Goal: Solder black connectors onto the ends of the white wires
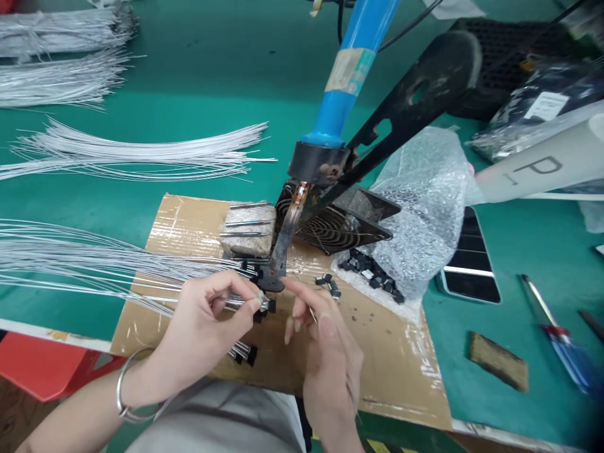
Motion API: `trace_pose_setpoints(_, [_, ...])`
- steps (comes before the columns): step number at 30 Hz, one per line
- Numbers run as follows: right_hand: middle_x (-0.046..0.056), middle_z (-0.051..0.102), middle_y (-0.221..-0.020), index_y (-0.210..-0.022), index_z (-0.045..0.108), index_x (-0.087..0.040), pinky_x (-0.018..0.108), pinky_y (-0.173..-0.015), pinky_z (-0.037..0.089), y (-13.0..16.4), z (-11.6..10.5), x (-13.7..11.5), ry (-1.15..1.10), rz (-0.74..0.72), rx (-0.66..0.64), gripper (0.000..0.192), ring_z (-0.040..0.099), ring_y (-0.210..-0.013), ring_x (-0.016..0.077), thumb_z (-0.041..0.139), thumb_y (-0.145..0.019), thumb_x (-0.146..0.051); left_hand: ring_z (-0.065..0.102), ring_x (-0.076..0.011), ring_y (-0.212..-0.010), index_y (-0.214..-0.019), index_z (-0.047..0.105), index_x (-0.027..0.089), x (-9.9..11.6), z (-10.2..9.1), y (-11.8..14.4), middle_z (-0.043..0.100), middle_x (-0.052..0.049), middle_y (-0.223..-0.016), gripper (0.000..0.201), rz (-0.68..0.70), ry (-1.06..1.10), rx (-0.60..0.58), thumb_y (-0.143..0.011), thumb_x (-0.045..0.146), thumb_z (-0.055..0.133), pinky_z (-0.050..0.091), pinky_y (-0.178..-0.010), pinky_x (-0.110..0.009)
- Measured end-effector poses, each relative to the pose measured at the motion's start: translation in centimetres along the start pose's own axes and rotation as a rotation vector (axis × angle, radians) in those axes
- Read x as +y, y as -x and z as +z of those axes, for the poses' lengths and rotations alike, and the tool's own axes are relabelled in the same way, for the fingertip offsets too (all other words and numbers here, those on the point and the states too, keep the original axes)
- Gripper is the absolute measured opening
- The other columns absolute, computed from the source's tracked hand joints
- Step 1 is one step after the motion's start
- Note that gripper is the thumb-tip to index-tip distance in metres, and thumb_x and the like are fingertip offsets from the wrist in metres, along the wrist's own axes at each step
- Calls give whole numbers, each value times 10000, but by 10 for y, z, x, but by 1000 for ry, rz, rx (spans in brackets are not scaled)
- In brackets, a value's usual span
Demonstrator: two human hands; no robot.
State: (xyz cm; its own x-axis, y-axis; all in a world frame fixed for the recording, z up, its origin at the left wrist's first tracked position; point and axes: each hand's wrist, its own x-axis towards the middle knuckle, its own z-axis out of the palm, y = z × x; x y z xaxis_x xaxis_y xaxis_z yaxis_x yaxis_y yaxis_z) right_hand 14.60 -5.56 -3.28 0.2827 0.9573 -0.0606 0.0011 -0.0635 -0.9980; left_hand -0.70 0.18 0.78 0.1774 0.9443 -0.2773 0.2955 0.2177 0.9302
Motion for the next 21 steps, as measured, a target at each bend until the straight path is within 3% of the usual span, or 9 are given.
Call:
trace_pose_setpoints(2, [-25,575,-784,-1290,648,-292,268,-614,443,2,-2,-1,-5,48,-7,337,515,-644,131,391,-1102,-405,674,-155,-706,-738,700,177,0,1,-2,768,-57,-840,112,-16,-29,6,-828,237,670,472,-603,-256])
trace_pose_setpoints(4, [-49,569,-716,-1229,597,-284,267,-600,397,3,-4,-3,16,87,35,241,481,-616,134,426,-1093,-386,677,-169,-717,-741,698,180,0,1,-4,767,-64,-848,116,-40,-39,8,-822,255,667,460,-586,-266])
trace_pose_setpoints(6, [-53,502,-673,-1009,587,-254,272,-575,341,2,-7,-5,80,90,79,190,426,-597,132,455,-1081,-370,687,-187,-747,-743,700,182,0,2,-6,769,-71,-862,116,-59,-42,7,-816,267,668,456,-583,-273])
trace_pose_setpoints(8, [-42,441,-676,-802,508,-231,274,-562,329,-2,-10,-7,156,30,46,294,402,-600,132,475,-1072,-342,693,-198,-770,-742,699,182,0,2,-8,772,-78,-877,119,-72,-39,7,-813,273,669,461,-594,-280])
trace_pose_setpoints(10, [-18,490,-740,-746,481,-225,269,-607,397,-5,-12,-8,199,-65,-23,320,471,-655,138,508,-1057,-300,684,-194,-755,-743,696,182,1,2,-10,775,-80,-888,119,-79,-47,6,-813,275,670,455,-592,-283])
trace_pose_setpoints(12, [29,630,-907,-766,526,-224,295,-763,499,-8,-12,-11,192,-122,-40,276,613,-833,167,551,-1037,-272,675,-193,-749,-743,694,182,2,2,-11,774,-82,-879,123,-79,-56,7,-814,278,668,446,-589,-283])
trace_pose_setpoints(15, [81,733,-1162,-790,573,-228,379,-975,541,-8,-4,-17,114,-77,27,231,690,-1100,222,597,-1017,-265,667,-191,-745,-742,695,181,4,2,-13,771,-80,-861,132,-79,-59,5,-820,282,663,439,-590,-282])
trace_pose_setpoints(21, [73,798,-1109,-762,607,-232,291,-902,620,-8,10,-23,-9,36,100,218,763,-1023,185,686,-964,-244,654,-178,-731,-736,694,181,7,3,-18,767,-64,-856,115,-58,-36,37,-807,265,662,409,-569,-273])
